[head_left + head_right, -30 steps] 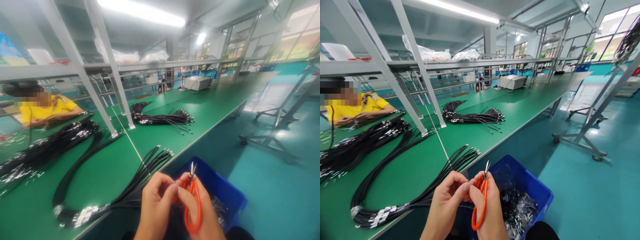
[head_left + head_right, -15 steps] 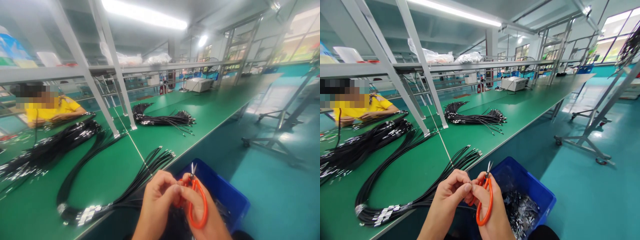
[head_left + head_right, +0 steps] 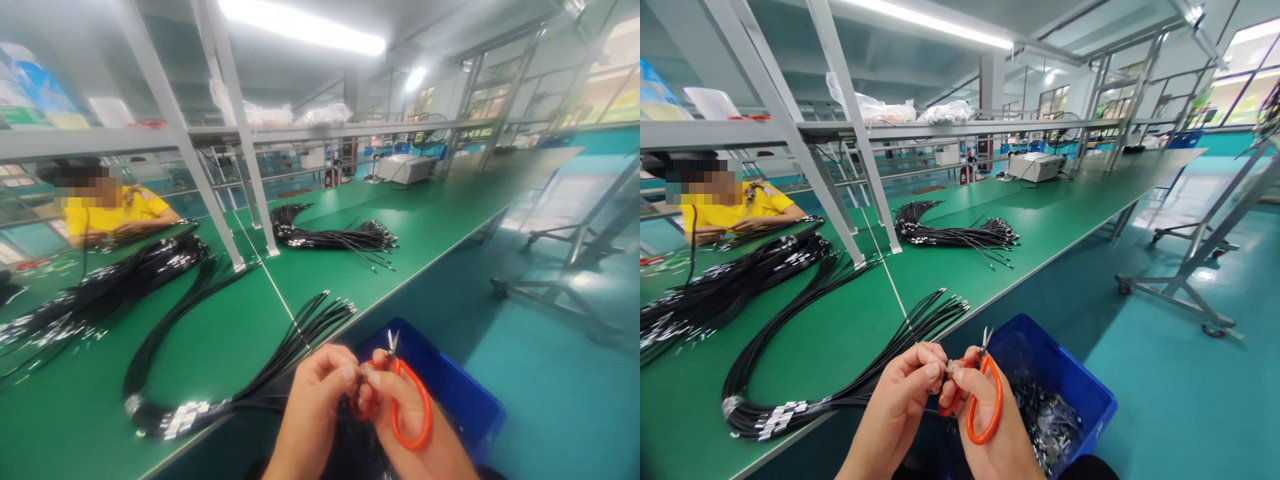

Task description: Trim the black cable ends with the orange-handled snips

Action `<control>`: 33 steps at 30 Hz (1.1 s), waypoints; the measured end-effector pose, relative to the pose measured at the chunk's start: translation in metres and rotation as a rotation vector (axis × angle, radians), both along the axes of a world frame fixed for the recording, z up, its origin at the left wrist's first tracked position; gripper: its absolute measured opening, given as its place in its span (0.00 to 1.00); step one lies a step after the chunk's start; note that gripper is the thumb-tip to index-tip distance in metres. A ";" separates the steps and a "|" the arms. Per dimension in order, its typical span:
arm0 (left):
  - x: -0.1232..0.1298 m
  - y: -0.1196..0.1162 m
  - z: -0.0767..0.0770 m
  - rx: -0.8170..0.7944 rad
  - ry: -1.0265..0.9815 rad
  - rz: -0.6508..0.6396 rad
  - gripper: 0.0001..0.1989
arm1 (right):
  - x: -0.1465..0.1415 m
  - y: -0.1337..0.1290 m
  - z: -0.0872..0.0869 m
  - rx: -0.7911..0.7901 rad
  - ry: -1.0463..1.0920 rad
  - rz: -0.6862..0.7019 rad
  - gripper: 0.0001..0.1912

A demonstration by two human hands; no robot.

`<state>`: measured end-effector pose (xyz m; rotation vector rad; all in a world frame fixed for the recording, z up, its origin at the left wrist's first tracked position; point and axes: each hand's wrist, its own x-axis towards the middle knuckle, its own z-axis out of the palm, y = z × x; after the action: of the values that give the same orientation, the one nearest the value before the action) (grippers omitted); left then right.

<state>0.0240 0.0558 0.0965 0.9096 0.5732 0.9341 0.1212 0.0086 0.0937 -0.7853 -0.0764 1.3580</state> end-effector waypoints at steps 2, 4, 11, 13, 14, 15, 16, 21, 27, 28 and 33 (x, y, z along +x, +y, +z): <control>0.001 0.001 0.000 -0.002 0.052 0.008 0.07 | 0.000 0.000 0.003 -0.022 -0.011 -0.006 0.11; 0.001 0.002 0.000 0.019 0.082 0.002 0.08 | 0.001 0.000 0.009 -0.005 -0.015 -0.002 0.10; 0.000 0.006 0.008 -0.042 -0.023 -0.171 0.07 | 0.000 -0.002 0.026 0.057 -0.088 0.037 0.09; 0.000 0.005 0.011 -0.072 -0.024 -0.175 0.07 | -0.001 -0.001 0.025 0.072 -0.080 0.042 0.09; 0.001 0.005 0.011 -0.077 -0.015 -0.152 0.08 | -0.002 -0.001 0.024 0.069 -0.076 0.043 0.09; 0.002 0.004 0.010 -0.071 0.005 -0.112 0.08 | -0.003 -0.001 0.023 0.059 -0.073 0.042 0.09; 0.003 0.002 0.008 -0.053 0.031 -0.059 0.09 | -0.003 0.000 0.023 0.045 -0.066 0.040 0.09; 0.003 -0.002 -0.002 -0.051 0.098 0.098 0.07 | -0.005 0.002 0.011 -0.005 0.034 -0.020 0.12; 0.001 0.001 -0.004 0.042 0.079 0.025 0.09 | -0.002 0.005 0.003 0.052 0.092 0.006 0.12; 0.001 0.002 -0.005 0.059 0.082 0.026 0.09 | -0.001 0.005 0.003 0.037 0.092 0.003 0.13; -0.012 0.008 -0.011 0.435 0.397 0.268 0.03 | -0.001 0.005 0.002 -0.074 0.066 -0.063 0.15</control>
<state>0.0118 0.0634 0.0857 1.4534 0.8636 1.1518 0.1205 0.0134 0.0953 -0.7980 0.0503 1.3317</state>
